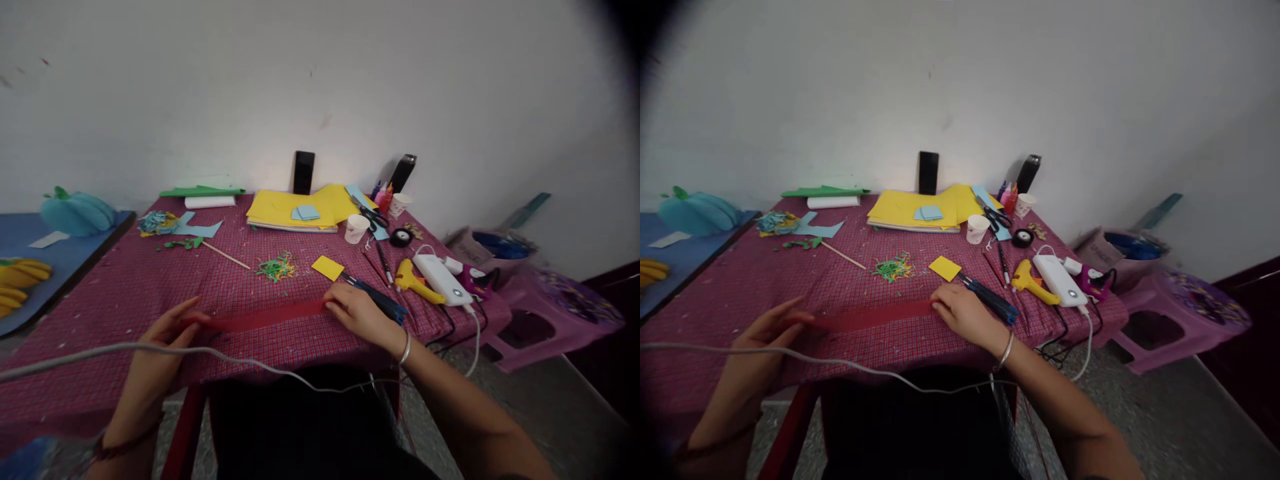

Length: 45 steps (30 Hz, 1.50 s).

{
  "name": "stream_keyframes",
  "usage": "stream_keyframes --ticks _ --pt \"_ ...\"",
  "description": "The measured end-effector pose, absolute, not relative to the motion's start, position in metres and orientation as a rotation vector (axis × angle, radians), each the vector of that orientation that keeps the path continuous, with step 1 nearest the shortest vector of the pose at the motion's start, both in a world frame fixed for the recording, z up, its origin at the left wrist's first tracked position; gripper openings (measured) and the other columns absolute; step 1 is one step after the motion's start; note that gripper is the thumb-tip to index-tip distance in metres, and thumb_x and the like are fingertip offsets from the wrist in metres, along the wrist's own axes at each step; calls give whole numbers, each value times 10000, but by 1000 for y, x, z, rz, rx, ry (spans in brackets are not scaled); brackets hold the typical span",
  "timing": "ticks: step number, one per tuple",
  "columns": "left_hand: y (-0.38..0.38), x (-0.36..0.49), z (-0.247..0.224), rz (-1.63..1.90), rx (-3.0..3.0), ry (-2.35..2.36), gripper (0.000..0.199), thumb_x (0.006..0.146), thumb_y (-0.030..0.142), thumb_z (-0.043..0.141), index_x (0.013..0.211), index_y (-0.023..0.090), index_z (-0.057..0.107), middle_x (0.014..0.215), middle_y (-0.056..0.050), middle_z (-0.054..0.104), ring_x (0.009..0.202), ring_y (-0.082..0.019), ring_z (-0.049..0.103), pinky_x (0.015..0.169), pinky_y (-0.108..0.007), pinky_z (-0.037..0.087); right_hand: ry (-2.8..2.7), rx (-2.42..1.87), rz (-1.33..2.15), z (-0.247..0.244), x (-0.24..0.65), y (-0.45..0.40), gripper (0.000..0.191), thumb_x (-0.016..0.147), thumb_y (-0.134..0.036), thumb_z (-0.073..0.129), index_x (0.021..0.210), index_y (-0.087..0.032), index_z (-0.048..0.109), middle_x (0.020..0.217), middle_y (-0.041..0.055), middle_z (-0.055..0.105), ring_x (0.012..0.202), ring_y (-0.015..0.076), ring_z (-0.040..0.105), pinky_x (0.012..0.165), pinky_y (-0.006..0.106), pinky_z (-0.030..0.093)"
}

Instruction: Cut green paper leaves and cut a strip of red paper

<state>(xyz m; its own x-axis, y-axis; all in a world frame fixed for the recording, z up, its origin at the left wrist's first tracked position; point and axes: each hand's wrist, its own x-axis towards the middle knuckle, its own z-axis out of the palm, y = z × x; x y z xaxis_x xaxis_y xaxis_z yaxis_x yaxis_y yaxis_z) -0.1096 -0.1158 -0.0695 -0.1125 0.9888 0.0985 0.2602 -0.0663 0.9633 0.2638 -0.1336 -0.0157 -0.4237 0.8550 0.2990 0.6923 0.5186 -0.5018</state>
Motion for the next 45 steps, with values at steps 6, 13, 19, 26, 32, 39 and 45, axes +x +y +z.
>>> stream_keyframes --ticks 6,13,19,26,32,39,45 --pt "-118 -107 -69 1203 1404 1455 510 737 412 728 1216 276 613 1048 -46 719 939 -221 684 791 -303 568 -2242 -1298 317 -30 259 -138 181 905 -151 541 1072 -190 601 1029 83 651 963 218 595 897 383 473" --pt "-116 -107 -67 1115 1473 1516 540 684 423 759 1174 235 633 1019 -75 726 899 -245 694 768 -339 577 -2183 -1277 363 -38 261 -142 100 902 -156 550 973 -196 608 976 72 632 925 204 586 843 358 488" --pt "-118 -98 -65 1199 1560 1498 289 719 381 694 940 195 690 871 -50 706 815 -212 672 753 -331 556 -2253 -1273 264 -39 266 -145 111 927 -178 524 883 -203 623 849 60 651 807 203 599 764 350 488" --pt "-122 -94 -60 1359 1465 1464 303 763 305 664 1044 190 649 936 -40 693 887 -172 654 874 -324 510 -2109 -1293 199 -50 270 -141 136 901 -198 540 999 -213 632 947 84 691 882 240 642 812 407 509" --pt "-122 -90 -53 1337 1442 1370 587 747 276 666 1302 176 504 911 -35 667 862 -160 642 842 -331 510 -1890 -1321 491 -56 271 -140 432 850 -210 582 1273 -226 495 895 41 664 804 195 649 777 366 530" --pt "-118 -93 -59 1232 1531 1472 280 736 297 663 984 169 677 830 -28 685 799 -170 646 771 -299 507 -1922 -1301 627 -59 275 -136 125 856 -234 598 968 -223 654 811 25 639 766 191 613 727 338 499" --pt "-117 -97 -62 1230 1656 1429 130 762 307 652 797 189 695 806 -25 693 807 -174 644 781 -293 500 -1867 -1218 617 -59 277 -134 105 897 -240 559 815 -215 620 831 41 636 791 197 597 749 346 479"
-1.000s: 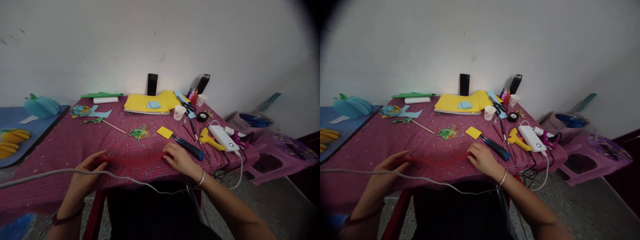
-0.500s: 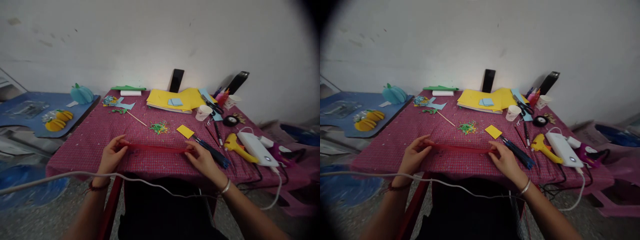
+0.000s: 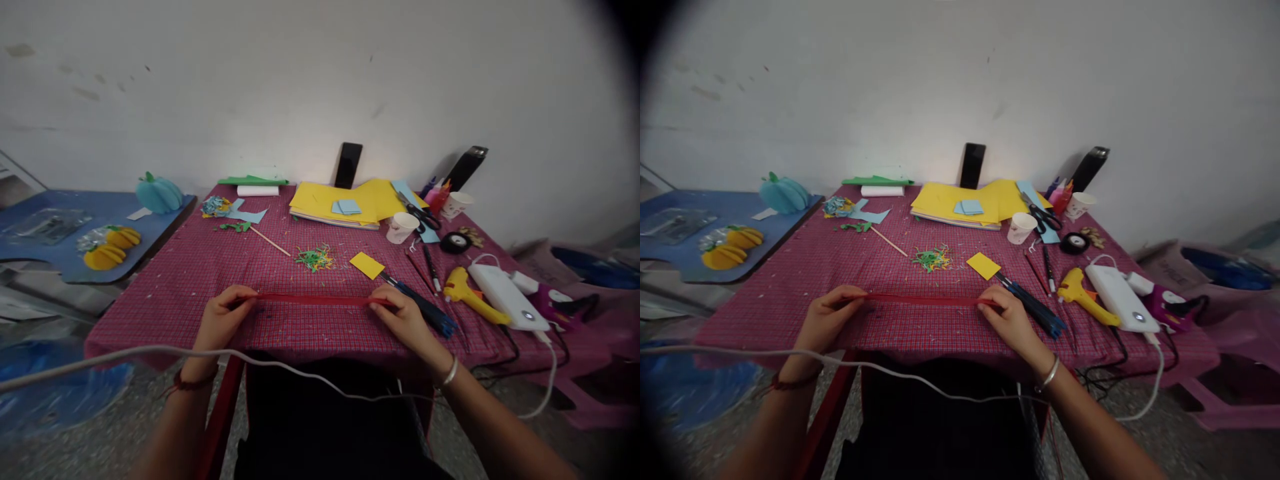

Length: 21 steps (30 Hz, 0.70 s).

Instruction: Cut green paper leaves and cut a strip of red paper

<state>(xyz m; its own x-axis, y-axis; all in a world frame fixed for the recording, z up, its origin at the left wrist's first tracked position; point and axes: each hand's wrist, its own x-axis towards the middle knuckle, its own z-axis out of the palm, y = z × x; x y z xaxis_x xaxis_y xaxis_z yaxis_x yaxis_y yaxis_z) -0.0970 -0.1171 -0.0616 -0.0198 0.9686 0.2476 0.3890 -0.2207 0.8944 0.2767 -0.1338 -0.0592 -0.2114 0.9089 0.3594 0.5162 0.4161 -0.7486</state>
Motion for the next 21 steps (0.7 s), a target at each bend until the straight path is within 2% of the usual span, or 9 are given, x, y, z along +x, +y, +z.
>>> stream_keyframes --ticks 3,7,12,14,17,21 --pt "-118 -98 -63 1230 1589 1466 178 764 331 667 864 186 694 854 -39 705 833 -185 655 800 -310 510 -1872 -1267 645 -60 276 -133 88 894 -241 557 838 -212 618 826 34 638 776 191 593 742 338 472" --pt "-117 -98 -65 1226 1498 1504 345 734 340 702 1036 180 663 932 -56 714 840 -188 662 771 -307 522 -1896 -1360 655 -62 275 -132 50 866 -231 582 856 -202 621 810 24 636 753 186 580 715 323 455" --pt "-116 -101 -69 1249 1549 1546 212 739 371 681 823 177 685 786 -24 682 743 -164 629 715 -278 507 -1876 -1332 593 -62 275 -132 82 856 -214 586 778 -194 606 769 19 626 733 177 570 710 312 435" --pt "-116 -103 -70 1298 1536 1559 210 733 385 685 800 186 680 786 -15 679 746 -160 627 722 -269 507 -1854 -1325 559 -61 275 -132 80 851 -205 589 774 -192 606 765 18 627 739 176 574 717 309 432" --pt "-114 -105 -71 1288 1476 1585 300 704 403 712 930 208 682 879 -18 706 805 -176 654 767 -281 524 -1840 -1365 548 -60 274 -131 33 821 -165 608 802 -189 620 774 14 640 739 173 583 715 301 431" --pt "-111 -104 -68 1131 1638 1741 539 698 473 702 1175 232 632 981 -36 725 848 -211 679 773 -317 546 -1837 -1428 550 -60 272 -129 112 783 -124 648 876 -185 639 846 23 676 799 183 601 756 306 437"
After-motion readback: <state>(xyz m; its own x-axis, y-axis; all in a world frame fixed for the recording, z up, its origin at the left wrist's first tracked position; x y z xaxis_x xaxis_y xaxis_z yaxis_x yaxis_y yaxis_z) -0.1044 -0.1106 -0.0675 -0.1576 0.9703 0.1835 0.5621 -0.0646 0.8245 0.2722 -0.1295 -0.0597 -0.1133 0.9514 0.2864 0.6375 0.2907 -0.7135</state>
